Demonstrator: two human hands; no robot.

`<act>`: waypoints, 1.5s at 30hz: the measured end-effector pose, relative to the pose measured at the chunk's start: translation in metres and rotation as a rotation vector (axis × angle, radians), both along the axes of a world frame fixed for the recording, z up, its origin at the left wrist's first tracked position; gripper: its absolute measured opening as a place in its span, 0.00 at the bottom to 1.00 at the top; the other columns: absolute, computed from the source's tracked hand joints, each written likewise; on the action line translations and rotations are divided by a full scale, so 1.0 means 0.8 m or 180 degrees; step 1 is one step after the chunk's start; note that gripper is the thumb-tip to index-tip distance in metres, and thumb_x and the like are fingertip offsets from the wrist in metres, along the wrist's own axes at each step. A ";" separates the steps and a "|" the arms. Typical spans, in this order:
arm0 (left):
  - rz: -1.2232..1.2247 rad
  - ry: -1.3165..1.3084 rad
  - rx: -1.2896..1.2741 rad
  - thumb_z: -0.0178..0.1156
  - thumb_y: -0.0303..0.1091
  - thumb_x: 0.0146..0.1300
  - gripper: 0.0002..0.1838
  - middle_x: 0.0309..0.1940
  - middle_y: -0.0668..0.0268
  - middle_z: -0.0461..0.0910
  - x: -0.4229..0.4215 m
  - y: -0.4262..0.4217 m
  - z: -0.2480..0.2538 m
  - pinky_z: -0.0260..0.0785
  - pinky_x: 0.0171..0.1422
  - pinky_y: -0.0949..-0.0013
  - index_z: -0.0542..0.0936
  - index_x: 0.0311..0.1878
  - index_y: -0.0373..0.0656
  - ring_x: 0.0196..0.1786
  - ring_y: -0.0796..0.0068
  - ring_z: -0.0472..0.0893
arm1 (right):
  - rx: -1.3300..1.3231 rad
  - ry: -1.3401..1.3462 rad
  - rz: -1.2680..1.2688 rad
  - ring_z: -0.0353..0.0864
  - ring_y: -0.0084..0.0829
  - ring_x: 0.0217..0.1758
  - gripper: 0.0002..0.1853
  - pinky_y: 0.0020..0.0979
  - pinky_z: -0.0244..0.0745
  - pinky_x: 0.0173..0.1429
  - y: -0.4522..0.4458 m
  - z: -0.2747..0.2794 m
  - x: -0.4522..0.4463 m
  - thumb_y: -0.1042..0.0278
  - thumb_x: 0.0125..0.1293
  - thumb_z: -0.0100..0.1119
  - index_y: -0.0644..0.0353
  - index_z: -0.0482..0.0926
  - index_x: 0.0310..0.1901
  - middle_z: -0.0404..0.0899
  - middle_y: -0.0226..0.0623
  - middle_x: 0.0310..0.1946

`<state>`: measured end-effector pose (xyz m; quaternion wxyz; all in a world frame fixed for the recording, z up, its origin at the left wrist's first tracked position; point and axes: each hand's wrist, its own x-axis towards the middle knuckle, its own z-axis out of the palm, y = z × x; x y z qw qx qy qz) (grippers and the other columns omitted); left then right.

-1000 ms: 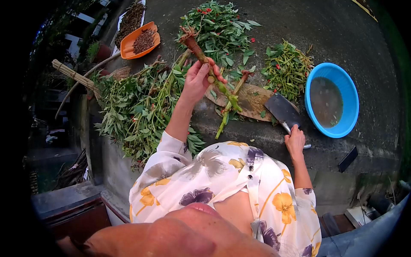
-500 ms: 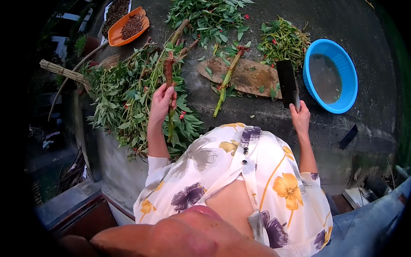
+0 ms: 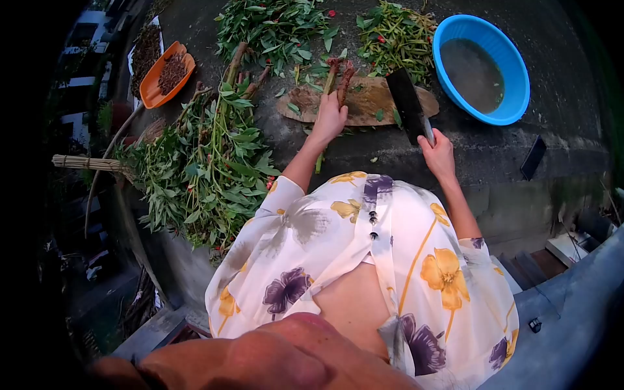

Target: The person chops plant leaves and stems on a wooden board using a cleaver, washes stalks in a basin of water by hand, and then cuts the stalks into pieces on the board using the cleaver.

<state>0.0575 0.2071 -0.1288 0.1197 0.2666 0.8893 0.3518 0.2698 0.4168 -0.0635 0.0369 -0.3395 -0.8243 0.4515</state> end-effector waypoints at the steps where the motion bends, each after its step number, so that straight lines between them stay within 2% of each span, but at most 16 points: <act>1: -0.0020 0.0021 -0.0208 0.62 0.31 0.62 0.23 0.47 0.43 0.71 0.001 0.009 -0.008 0.69 0.58 0.48 0.70 0.58 0.31 0.50 0.39 0.75 | 0.0003 -0.0012 -0.0064 0.75 0.34 0.25 0.15 0.39 0.70 0.34 0.001 0.004 -0.003 0.60 0.65 0.64 0.66 0.76 0.35 0.74 0.43 0.21; 2: -0.0185 0.0369 -0.0540 0.66 0.33 0.61 0.27 0.48 0.45 0.71 0.003 0.011 -0.016 0.71 0.57 0.49 0.69 0.61 0.32 0.52 0.41 0.75 | 0.0055 -0.0073 -0.0032 0.77 0.39 0.26 0.15 0.40 0.71 0.35 -0.001 0.007 -0.005 0.60 0.65 0.64 0.66 0.76 0.36 0.75 0.44 0.22; 4: -0.0222 0.0463 -0.0657 0.67 0.34 0.60 0.26 0.48 0.46 0.71 0.009 0.013 -0.017 0.71 0.56 0.50 0.70 0.58 0.33 0.52 0.43 0.74 | 0.0129 -0.0206 0.0039 0.80 0.50 0.30 0.15 0.43 0.72 0.37 -0.002 0.020 -0.012 0.60 0.65 0.64 0.66 0.76 0.38 0.77 0.50 0.24; 6: -0.0226 0.0552 -0.0790 0.68 0.34 0.59 0.26 0.49 0.47 0.71 0.013 0.010 -0.006 0.71 0.56 0.51 0.70 0.56 0.34 0.53 0.45 0.74 | 0.0124 -0.0242 0.0035 0.80 0.50 0.30 0.14 0.43 0.72 0.37 -0.002 0.024 -0.016 0.60 0.65 0.64 0.66 0.76 0.38 0.77 0.50 0.24; 8: -0.0090 0.0832 -0.0416 0.69 0.37 0.59 0.26 0.49 0.50 0.71 0.008 -0.004 0.001 0.69 0.57 0.53 0.72 0.55 0.34 0.54 0.47 0.72 | 0.0112 -0.0292 0.0049 0.81 0.50 0.30 0.14 0.43 0.73 0.37 -0.002 0.020 -0.021 0.60 0.65 0.64 0.65 0.77 0.38 0.77 0.50 0.24; 12: 0.0341 0.1051 -0.0727 0.66 0.36 0.62 0.20 0.47 0.50 0.74 -0.014 -0.048 0.024 0.71 0.54 0.50 0.73 0.51 0.35 0.51 0.44 0.76 | 0.0062 -0.0314 0.0123 0.79 0.49 0.28 0.14 0.43 0.71 0.36 0.001 0.009 -0.028 0.61 0.65 0.64 0.65 0.76 0.36 0.75 0.48 0.22; 14: 0.0314 -0.0336 -0.1130 0.65 0.36 0.64 0.18 0.45 0.46 0.78 -0.028 -0.067 0.006 0.72 0.52 0.46 0.74 0.49 0.35 0.50 0.40 0.78 | 0.0060 -0.0330 0.0166 0.79 0.49 0.27 0.14 0.44 0.71 0.35 0.001 0.006 -0.031 0.61 0.65 0.64 0.65 0.76 0.35 0.75 0.48 0.21; 15: 0.0323 -0.0350 -0.1139 0.65 0.36 0.64 0.18 0.45 0.46 0.78 -0.031 -0.073 0.003 0.72 0.52 0.46 0.74 0.49 0.35 0.50 0.40 0.78 | 0.0056 -0.0312 0.0174 0.78 0.49 0.26 0.14 0.43 0.70 0.35 0.001 0.006 -0.033 0.61 0.65 0.64 0.65 0.76 0.35 0.74 0.48 0.21; 21: 0.0211 0.0329 -0.1439 0.64 0.34 0.64 0.15 0.44 0.50 0.79 -0.061 -0.103 0.001 0.73 0.50 0.45 0.75 0.50 0.38 0.49 0.42 0.80 | 0.0160 -0.0428 0.0339 0.81 0.53 0.30 0.12 0.45 0.72 0.36 0.007 0.014 -0.041 0.62 0.64 0.64 0.64 0.78 0.36 0.77 0.50 0.22; 23: 0.0238 0.0521 -0.1399 0.65 0.34 0.63 0.18 0.46 0.52 0.77 -0.057 -0.102 0.012 0.72 0.52 0.49 0.76 0.54 0.39 0.51 0.45 0.78 | 0.0218 -0.0491 0.0386 0.82 0.55 0.32 0.11 0.46 0.73 0.38 0.009 0.011 -0.043 0.63 0.64 0.63 0.64 0.79 0.38 0.78 0.51 0.24; 25: 0.0373 0.1226 -0.0962 0.67 0.35 0.61 0.21 0.49 0.53 0.73 -0.045 -0.089 0.020 0.70 0.55 0.50 0.75 0.55 0.37 0.54 0.49 0.74 | 0.0321 -0.0573 0.0454 0.83 0.57 0.38 0.11 0.48 0.75 0.42 0.010 0.002 -0.043 0.63 0.64 0.63 0.63 0.81 0.40 0.81 0.54 0.27; 29: -0.0214 0.0778 -0.0570 0.68 0.35 0.61 0.20 0.48 0.52 0.73 -0.008 -0.032 0.010 0.70 0.52 0.50 0.73 0.53 0.37 0.51 0.47 0.75 | 0.0350 -0.0802 0.0533 0.83 0.58 0.40 0.12 0.49 0.75 0.43 0.016 0.004 -0.050 0.63 0.64 0.63 0.64 0.82 0.41 0.81 0.56 0.29; 35: -0.0117 0.0190 -0.0073 0.63 0.30 0.64 0.14 0.43 0.50 0.75 -0.007 -0.023 -0.016 0.73 0.48 0.50 0.72 0.49 0.39 0.46 0.43 0.77 | 0.0230 -0.0788 0.0705 0.82 0.58 0.38 0.13 0.48 0.73 0.41 0.034 0.018 -0.054 0.63 0.64 0.63 0.66 0.82 0.40 0.80 0.55 0.28; 41: -0.0560 0.0433 -0.0423 0.66 0.31 0.62 0.17 0.43 0.53 0.75 0.028 -0.052 0.001 0.71 0.50 0.52 0.73 0.52 0.39 0.49 0.47 0.77 | 0.0176 -0.0462 0.0563 0.79 0.57 0.33 0.12 0.47 0.71 0.37 0.017 0.029 -0.061 0.63 0.64 0.64 0.64 0.79 0.38 0.77 0.54 0.24; 44: -0.0428 0.0628 -0.0384 0.68 0.31 0.60 0.21 0.46 0.56 0.76 0.030 -0.033 0.013 0.72 0.54 0.53 0.76 0.55 0.40 0.51 0.50 0.77 | 0.0106 -0.0351 0.0574 0.78 0.58 0.32 0.12 0.48 0.70 0.35 0.007 0.017 -0.066 0.63 0.64 0.65 0.64 0.77 0.36 0.76 0.54 0.23; 45: -0.0511 0.0823 0.0047 0.68 0.30 0.60 0.21 0.48 0.56 0.77 0.026 -0.021 0.015 0.72 0.56 0.54 0.77 0.55 0.39 0.51 0.51 0.77 | 0.0137 -0.0256 0.0620 0.78 0.58 0.31 0.12 0.48 0.70 0.35 0.004 0.013 -0.069 0.63 0.64 0.65 0.64 0.76 0.35 0.76 0.54 0.23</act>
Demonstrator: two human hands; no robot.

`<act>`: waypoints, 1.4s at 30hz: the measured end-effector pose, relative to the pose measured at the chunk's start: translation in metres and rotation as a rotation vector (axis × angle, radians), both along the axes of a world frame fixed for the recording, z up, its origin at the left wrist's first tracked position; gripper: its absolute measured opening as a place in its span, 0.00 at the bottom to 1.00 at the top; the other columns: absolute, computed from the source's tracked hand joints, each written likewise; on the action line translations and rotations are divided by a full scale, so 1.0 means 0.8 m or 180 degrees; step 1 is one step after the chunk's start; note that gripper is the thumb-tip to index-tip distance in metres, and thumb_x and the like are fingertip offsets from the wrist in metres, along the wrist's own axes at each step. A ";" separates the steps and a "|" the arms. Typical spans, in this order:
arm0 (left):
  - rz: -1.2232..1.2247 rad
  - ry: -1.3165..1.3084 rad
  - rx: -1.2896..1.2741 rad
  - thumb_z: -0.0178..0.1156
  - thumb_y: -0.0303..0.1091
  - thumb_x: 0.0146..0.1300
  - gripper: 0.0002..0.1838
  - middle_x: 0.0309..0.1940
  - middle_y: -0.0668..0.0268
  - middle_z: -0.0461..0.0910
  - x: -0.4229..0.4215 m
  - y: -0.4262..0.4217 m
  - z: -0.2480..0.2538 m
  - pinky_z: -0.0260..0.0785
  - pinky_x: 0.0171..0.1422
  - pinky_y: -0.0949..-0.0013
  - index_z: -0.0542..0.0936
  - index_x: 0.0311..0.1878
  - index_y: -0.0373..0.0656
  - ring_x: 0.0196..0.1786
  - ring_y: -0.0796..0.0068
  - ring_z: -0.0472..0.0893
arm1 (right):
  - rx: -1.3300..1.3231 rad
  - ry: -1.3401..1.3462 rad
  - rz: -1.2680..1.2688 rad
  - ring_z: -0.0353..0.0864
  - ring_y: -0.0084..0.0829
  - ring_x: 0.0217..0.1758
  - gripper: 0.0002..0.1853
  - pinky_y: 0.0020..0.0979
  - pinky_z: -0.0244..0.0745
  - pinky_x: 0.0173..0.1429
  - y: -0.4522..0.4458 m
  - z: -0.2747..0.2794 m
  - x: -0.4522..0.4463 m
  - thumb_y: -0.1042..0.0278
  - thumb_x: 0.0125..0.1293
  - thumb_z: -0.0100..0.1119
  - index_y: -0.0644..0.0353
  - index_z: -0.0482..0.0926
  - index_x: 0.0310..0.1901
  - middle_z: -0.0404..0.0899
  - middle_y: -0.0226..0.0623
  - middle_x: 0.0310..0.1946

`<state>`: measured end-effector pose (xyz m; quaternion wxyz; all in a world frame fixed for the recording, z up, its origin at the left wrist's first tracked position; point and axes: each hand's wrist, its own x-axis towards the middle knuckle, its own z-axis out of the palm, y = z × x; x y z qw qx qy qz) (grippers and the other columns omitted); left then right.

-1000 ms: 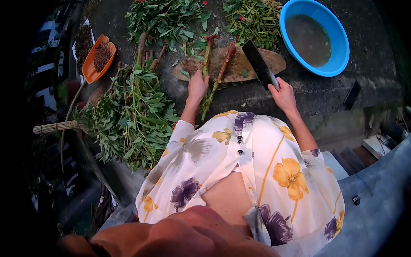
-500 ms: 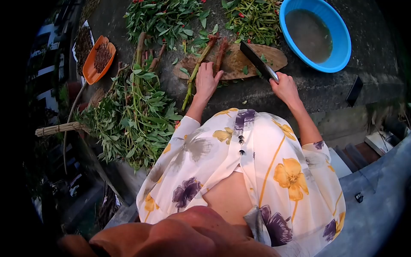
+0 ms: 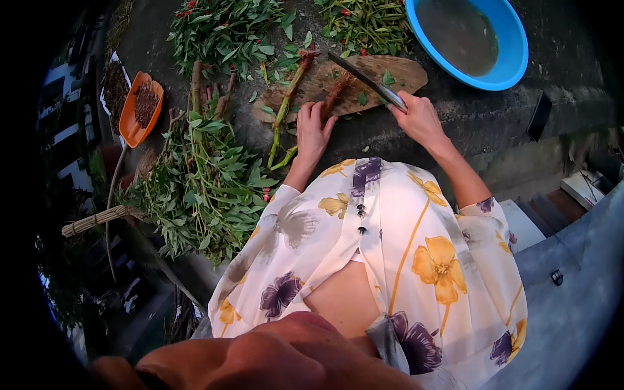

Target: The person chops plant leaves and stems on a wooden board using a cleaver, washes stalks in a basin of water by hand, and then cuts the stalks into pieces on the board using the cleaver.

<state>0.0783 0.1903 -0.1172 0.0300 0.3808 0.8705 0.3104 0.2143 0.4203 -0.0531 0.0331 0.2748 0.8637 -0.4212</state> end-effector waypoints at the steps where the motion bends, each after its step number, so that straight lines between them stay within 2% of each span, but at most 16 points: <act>1: -0.0135 0.0155 0.0427 0.68 0.29 0.59 0.21 0.49 0.56 0.77 -0.005 0.010 -0.003 0.72 0.57 0.55 0.78 0.56 0.39 0.51 0.53 0.77 | 0.0031 0.0075 0.0016 0.78 0.59 0.32 0.13 0.49 0.70 0.35 -0.003 0.001 -0.003 0.64 0.63 0.65 0.64 0.75 0.33 0.76 0.54 0.23; 4: -0.0464 0.0144 0.0756 0.66 0.25 0.60 0.16 0.51 0.57 0.79 -0.023 0.040 -0.025 0.73 0.57 0.57 0.81 0.53 0.39 0.52 0.53 0.78 | 0.0060 0.0036 0.0145 0.79 0.58 0.33 0.11 0.50 0.72 0.36 -0.006 -0.001 -0.012 0.64 0.64 0.64 0.63 0.75 0.34 0.78 0.53 0.24; 5: -0.0442 0.0105 0.0798 0.65 0.23 0.60 0.12 0.48 0.57 0.80 -0.027 0.049 -0.029 0.74 0.56 0.58 0.83 0.48 0.37 0.51 0.53 0.79 | 0.0055 0.0016 0.0128 0.79 0.58 0.33 0.11 0.50 0.72 0.36 -0.007 -0.002 -0.015 0.64 0.64 0.64 0.63 0.75 0.34 0.78 0.53 0.24; 9: -0.0405 -0.0120 0.0871 0.65 0.20 0.57 0.09 0.44 0.58 0.81 -0.031 0.053 -0.044 0.74 0.54 0.57 0.83 0.43 0.36 0.49 0.52 0.79 | 0.0349 -0.0039 0.0350 0.81 0.57 0.33 0.07 0.53 0.75 0.38 -0.008 -0.007 -0.016 0.66 0.65 0.60 0.61 0.76 0.37 0.81 0.51 0.26; 17: -0.0298 -0.0214 0.0796 0.64 0.16 0.53 0.12 0.44 0.56 0.79 -0.003 0.063 -0.046 0.74 0.52 0.56 0.83 0.42 0.36 0.49 0.51 0.79 | 0.0470 -0.0420 0.0619 0.83 0.56 0.36 0.09 0.54 0.76 0.40 -0.003 0.009 0.002 0.70 0.60 0.61 0.59 0.75 0.41 0.82 0.49 0.31; 27: -0.0344 -0.0308 0.0772 0.66 0.15 0.49 0.14 0.44 0.56 0.80 -0.009 0.067 -0.050 0.73 0.55 0.56 0.84 0.42 0.37 0.50 0.50 0.80 | 0.0272 -0.0603 0.0606 0.83 0.56 0.34 0.09 0.53 0.77 0.39 0.002 0.023 0.011 0.71 0.60 0.62 0.59 0.74 0.41 0.82 0.51 0.28; 30: -0.0388 -0.0205 0.0841 0.66 0.16 0.50 0.15 0.41 0.57 0.79 -0.012 0.068 -0.052 0.74 0.53 0.55 0.85 0.43 0.38 0.48 0.50 0.79 | 0.0300 -0.0701 0.0647 0.83 0.56 0.34 0.09 0.54 0.77 0.39 -0.001 0.020 0.014 0.71 0.61 0.62 0.59 0.74 0.41 0.82 0.52 0.28; 42: -0.0476 -0.0157 0.0751 0.67 0.18 0.52 0.13 0.42 0.58 0.80 -0.016 0.069 -0.044 0.73 0.53 0.56 0.84 0.43 0.38 0.47 0.51 0.79 | 0.0305 -0.0568 0.0514 0.84 0.55 0.33 0.10 0.53 0.78 0.39 -0.002 0.017 0.017 0.70 0.61 0.61 0.58 0.75 0.43 0.82 0.51 0.28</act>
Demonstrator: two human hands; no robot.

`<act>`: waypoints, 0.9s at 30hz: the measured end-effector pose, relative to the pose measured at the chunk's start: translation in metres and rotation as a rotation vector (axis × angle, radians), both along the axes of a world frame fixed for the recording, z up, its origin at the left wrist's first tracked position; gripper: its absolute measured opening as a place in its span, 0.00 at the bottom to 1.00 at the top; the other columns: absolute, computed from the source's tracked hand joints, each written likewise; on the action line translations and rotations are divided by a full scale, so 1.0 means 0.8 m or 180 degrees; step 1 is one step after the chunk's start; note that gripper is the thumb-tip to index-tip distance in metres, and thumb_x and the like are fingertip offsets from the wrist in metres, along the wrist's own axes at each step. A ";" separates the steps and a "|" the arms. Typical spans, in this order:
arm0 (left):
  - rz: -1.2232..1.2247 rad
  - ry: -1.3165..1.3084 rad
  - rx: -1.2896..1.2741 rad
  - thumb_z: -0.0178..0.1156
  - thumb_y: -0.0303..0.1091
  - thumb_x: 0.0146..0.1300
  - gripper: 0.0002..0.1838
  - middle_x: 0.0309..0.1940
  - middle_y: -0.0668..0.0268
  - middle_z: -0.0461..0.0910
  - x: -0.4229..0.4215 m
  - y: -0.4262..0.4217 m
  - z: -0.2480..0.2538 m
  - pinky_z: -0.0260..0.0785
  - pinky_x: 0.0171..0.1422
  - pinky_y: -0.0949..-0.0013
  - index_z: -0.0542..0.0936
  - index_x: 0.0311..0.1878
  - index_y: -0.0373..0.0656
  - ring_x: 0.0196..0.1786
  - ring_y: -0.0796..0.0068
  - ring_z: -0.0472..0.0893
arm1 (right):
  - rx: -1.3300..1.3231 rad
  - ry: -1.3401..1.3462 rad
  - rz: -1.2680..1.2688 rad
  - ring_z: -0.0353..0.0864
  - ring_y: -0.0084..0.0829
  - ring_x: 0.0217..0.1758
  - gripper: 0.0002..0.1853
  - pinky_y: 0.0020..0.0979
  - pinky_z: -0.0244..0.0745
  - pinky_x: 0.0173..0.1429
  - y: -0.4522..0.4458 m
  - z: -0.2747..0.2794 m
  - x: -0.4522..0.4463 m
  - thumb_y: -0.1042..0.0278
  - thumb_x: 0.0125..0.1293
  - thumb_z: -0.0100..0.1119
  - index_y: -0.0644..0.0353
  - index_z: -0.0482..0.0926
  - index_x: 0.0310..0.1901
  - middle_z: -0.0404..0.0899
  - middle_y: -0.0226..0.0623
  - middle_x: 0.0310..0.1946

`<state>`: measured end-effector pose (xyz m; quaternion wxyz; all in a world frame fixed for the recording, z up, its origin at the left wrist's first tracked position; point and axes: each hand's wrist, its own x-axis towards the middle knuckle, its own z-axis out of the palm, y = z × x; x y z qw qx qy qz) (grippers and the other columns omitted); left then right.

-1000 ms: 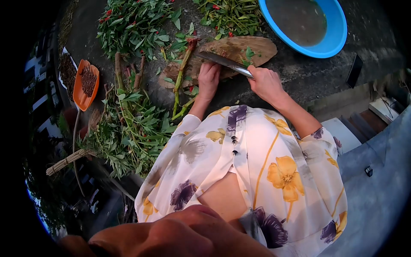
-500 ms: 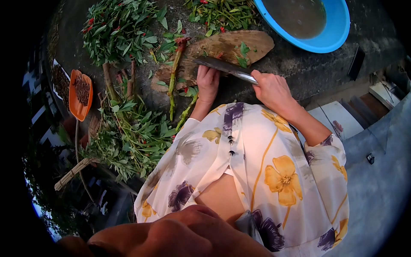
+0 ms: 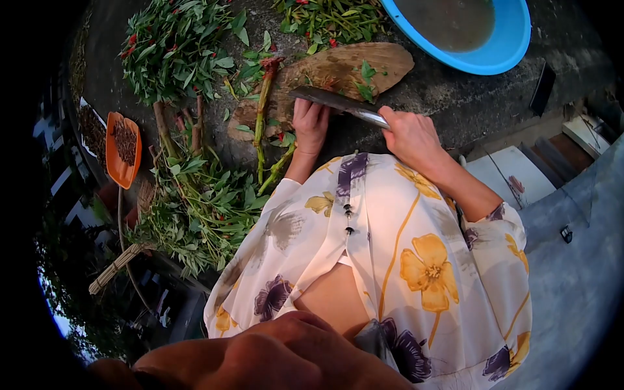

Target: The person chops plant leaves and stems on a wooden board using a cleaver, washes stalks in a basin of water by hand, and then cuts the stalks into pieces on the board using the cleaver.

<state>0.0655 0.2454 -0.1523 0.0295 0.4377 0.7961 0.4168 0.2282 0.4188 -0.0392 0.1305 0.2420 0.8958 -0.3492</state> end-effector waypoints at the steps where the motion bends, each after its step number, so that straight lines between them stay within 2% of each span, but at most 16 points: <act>1: 0.0002 -0.0002 -0.0004 0.67 0.18 0.52 0.13 0.42 0.58 0.80 0.001 0.002 0.002 0.73 0.53 0.56 0.84 0.43 0.38 0.47 0.51 0.79 | -0.0128 -0.0059 -0.0173 0.82 0.56 0.33 0.09 0.52 0.76 0.38 0.000 -0.001 0.001 0.70 0.62 0.60 0.58 0.76 0.44 0.81 0.51 0.27; 8: 0.0308 -0.0218 -0.0098 0.65 0.19 0.58 0.13 0.43 0.59 0.80 0.010 0.008 0.001 0.73 0.50 0.60 0.84 0.46 0.39 0.46 0.56 0.79 | -0.0598 -0.0124 -0.0820 0.79 0.60 0.34 0.07 0.54 0.73 0.39 0.011 -0.004 -0.003 0.68 0.65 0.60 0.61 0.75 0.39 0.78 0.54 0.24; 21: 0.0365 -0.0456 -0.0423 0.61 0.17 0.59 0.18 0.43 0.56 0.75 0.010 0.011 -0.005 0.72 0.52 0.59 0.83 0.52 0.41 0.48 0.56 0.77 | -0.0645 -0.0026 -0.0864 0.79 0.59 0.32 0.08 0.51 0.71 0.36 0.009 0.004 -0.013 0.67 0.66 0.61 0.62 0.76 0.40 0.78 0.53 0.23; 25: 0.0430 -0.0470 -0.0094 0.61 0.18 0.60 0.14 0.43 0.55 0.75 0.010 0.014 -0.003 0.72 0.52 0.58 0.82 0.49 0.39 0.48 0.54 0.77 | -0.0773 -0.0047 -0.0872 0.78 0.58 0.30 0.08 0.49 0.70 0.35 0.007 0.004 -0.013 0.67 0.67 0.61 0.63 0.76 0.39 0.77 0.53 0.23; 27: 0.0730 -0.0930 -0.0098 0.62 0.19 0.61 0.08 0.43 0.54 0.75 0.011 0.014 -0.004 0.72 0.50 0.58 0.80 0.44 0.37 0.46 0.52 0.77 | -0.0800 -0.0040 -0.0854 0.78 0.58 0.30 0.08 0.48 0.70 0.35 0.005 0.005 -0.012 0.67 0.67 0.61 0.63 0.76 0.38 0.77 0.53 0.23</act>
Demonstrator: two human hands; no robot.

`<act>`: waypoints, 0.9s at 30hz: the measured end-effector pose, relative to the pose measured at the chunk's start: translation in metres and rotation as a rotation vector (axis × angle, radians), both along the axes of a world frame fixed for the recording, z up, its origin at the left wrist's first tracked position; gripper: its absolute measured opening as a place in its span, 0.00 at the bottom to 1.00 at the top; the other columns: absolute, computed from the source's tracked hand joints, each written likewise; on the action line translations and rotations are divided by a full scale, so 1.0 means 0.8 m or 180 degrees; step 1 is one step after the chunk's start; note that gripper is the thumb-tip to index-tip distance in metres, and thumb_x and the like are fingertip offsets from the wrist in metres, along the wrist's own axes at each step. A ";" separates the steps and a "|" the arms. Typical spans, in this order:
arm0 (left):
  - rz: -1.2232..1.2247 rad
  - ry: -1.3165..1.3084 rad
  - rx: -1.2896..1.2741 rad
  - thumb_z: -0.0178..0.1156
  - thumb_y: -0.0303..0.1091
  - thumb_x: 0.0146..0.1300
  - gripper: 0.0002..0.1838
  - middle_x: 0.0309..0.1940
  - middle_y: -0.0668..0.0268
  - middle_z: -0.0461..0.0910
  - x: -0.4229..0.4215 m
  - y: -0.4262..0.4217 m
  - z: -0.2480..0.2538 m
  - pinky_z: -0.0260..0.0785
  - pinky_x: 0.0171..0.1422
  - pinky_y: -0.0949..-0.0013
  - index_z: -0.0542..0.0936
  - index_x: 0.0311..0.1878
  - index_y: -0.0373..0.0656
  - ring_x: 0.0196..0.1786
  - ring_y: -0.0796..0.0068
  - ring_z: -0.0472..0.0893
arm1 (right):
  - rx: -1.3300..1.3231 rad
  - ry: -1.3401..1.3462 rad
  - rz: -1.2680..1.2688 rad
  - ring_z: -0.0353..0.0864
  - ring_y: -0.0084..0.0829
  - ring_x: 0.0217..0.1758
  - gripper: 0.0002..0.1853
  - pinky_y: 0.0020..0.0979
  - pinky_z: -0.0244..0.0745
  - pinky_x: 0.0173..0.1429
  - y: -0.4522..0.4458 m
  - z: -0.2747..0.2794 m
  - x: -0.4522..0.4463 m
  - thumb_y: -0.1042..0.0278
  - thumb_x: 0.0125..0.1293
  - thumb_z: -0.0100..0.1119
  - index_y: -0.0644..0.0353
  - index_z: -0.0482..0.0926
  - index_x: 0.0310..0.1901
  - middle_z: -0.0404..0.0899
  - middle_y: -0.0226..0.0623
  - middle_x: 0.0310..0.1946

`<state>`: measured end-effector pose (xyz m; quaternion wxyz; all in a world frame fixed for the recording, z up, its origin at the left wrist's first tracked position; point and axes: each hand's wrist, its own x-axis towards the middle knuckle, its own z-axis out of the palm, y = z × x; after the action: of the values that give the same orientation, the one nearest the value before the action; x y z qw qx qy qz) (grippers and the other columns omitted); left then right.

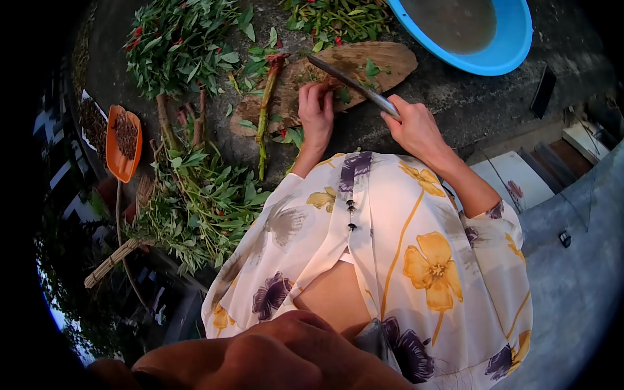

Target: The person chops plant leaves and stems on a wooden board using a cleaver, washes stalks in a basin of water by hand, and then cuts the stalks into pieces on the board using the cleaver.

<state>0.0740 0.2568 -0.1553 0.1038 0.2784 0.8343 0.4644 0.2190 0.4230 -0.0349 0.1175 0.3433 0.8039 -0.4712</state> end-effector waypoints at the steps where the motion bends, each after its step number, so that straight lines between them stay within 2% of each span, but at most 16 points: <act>1: 0.0009 0.0003 -0.0001 0.62 0.19 0.61 0.08 0.43 0.54 0.75 -0.002 0.000 0.002 0.72 0.50 0.58 0.80 0.44 0.37 0.46 0.52 0.77 | -0.0026 -0.0060 0.0004 0.78 0.58 0.30 0.08 0.48 0.70 0.35 -0.001 0.002 0.001 0.67 0.66 0.61 0.63 0.75 0.38 0.77 0.53 0.23; 3: 0.0251 -0.0256 0.0044 0.62 0.20 0.62 0.05 0.42 0.54 0.75 -0.008 0.003 0.006 0.72 0.48 0.58 0.79 0.41 0.35 0.43 0.52 0.78 | -0.0049 -0.0114 0.0017 0.78 0.58 0.30 0.08 0.48 0.70 0.35 0.001 0.001 0.006 0.67 0.66 0.62 0.63 0.75 0.39 0.77 0.52 0.23; 4: 0.0263 -0.0249 0.0042 0.62 0.20 0.62 0.05 0.42 0.54 0.75 -0.011 0.003 0.007 0.72 0.48 0.58 0.79 0.41 0.35 0.43 0.52 0.78 | 0.0010 -0.0041 0.0096 0.75 0.56 0.27 0.09 0.45 0.68 0.33 0.003 -0.003 0.011 0.67 0.66 0.63 0.63 0.76 0.39 0.74 0.51 0.21; 6: 0.0267 0.0042 -0.0004 0.63 0.22 0.64 0.05 0.40 0.57 0.77 -0.018 0.000 0.007 0.74 0.41 0.63 0.80 0.42 0.36 0.37 0.61 0.80 | 0.0058 0.0048 0.0181 0.72 0.54 0.24 0.09 0.42 0.66 0.30 0.005 -0.006 0.016 0.68 0.66 0.64 0.63 0.76 0.40 0.71 0.50 0.19; 9: 0.0338 -0.0077 0.0079 0.63 0.23 0.65 0.04 0.39 0.57 0.77 -0.025 -0.003 0.003 0.73 0.41 0.64 0.80 0.41 0.35 0.37 0.62 0.80 | 0.0249 0.0194 0.0332 0.71 0.56 0.25 0.09 0.43 0.66 0.30 0.006 -0.004 0.014 0.69 0.65 0.64 0.64 0.75 0.38 0.71 0.51 0.20; 11: 0.0381 -0.0041 0.0074 0.62 0.24 0.65 0.04 0.38 0.57 0.77 -0.028 -0.007 -0.006 0.73 0.41 0.64 0.80 0.41 0.35 0.37 0.62 0.80 | 0.0183 -0.0204 0.0390 0.78 0.59 0.33 0.08 0.50 0.72 0.37 0.010 0.005 0.008 0.67 0.65 0.61 0.62 0.75 0.38 0.78 0.53 0.24; 19: 0.0400 0.0195 0.0137 0.62 0.26 0.67 0.04 0.40 0.57 0.77 -0.030 -0.010 -0.009 0.73 0.41 0.65 0.81 0.41 0.36 0.37 0.64 0.80 | 0.0202 -0.0263 0.0510 0.79 0.59 0.33 0.08 0.50 0.73 0.38 0.012 0.006 0.016 0.67 0.65 0.61 0.62 0.76 0.38 0.79 0.53 0.24; 21: 0.0279 -0.0339 -0.0034 0.63 0.24 0.64 0.08 0.42 0.54 0.76 -0.026 -0.014 -0.001 0.72 0.50 0.57 0.80 0.46 0.36 0.45 0.52 0.78 | 0.0240 -0.0264 0.0492 0.79 0.59 0.34 0.08 0.50 0.73 0.38 0.012 0.002 0.015 0.66 0.65 0.61 0.62 0.76 0.38 0.79 0.53 0.25; 22: 0.0283 -0.0331 -0.0032 0.63 0.24 0.64 0.08 0.42 0.54 0.76 -0.025 -0.017 0.008 0.72 0.50 0.57 0.80 0.46 0.36 0.45 0.52 0.78 | 0.0200 -0.0298 0.0423 0.79 0.60 0.35 0.08 0.50 0.73 0.39 0.012 0.000 0.014 0.66 0.65 0.61 0.62 0.77 0.38 0.79 0.53 0.25; 24: -0.0206 0.0338 -0.0561 0.64 0.25 0.62 0.14 0.44 0.53 0.75 -0.023 -0.025 0.026 0.71 0.53 0.55 0.79 0.51 0.38 0.49 0.50 0.76 | 0.0135 -0.0337 0.0359 0.79 0.60 0.36 0.09 0.51 0.73 0.39 0.007 -0.004 0.013 0.66 0.65 0.61 0.62 0.77 0.39 0.79 0.54 0.26; 27: -0.0260 0.0402 -0.0586 0.64 0.25 0.60 0.18 0.44 0.53 0.75 -0.025 -0.035 0.016 0.70 0.54 0.54 0.77 0.55 0.38 0.51 0.49 0.74 | 0.0190 -0.0401 0.0333 0.79 0.61 0.37 0.09 0.51 0.72 0.40 0.005 -0.010 0.013 0.66 0.66 0.61 0.63 0.77 0.40 0.79 0.55 0.27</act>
<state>0.0536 0.2285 -0.1426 0.0950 0.3302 0.8663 0.3627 0.2294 0.4266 -0.0430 0.1821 0.3332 0.8255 -0.4176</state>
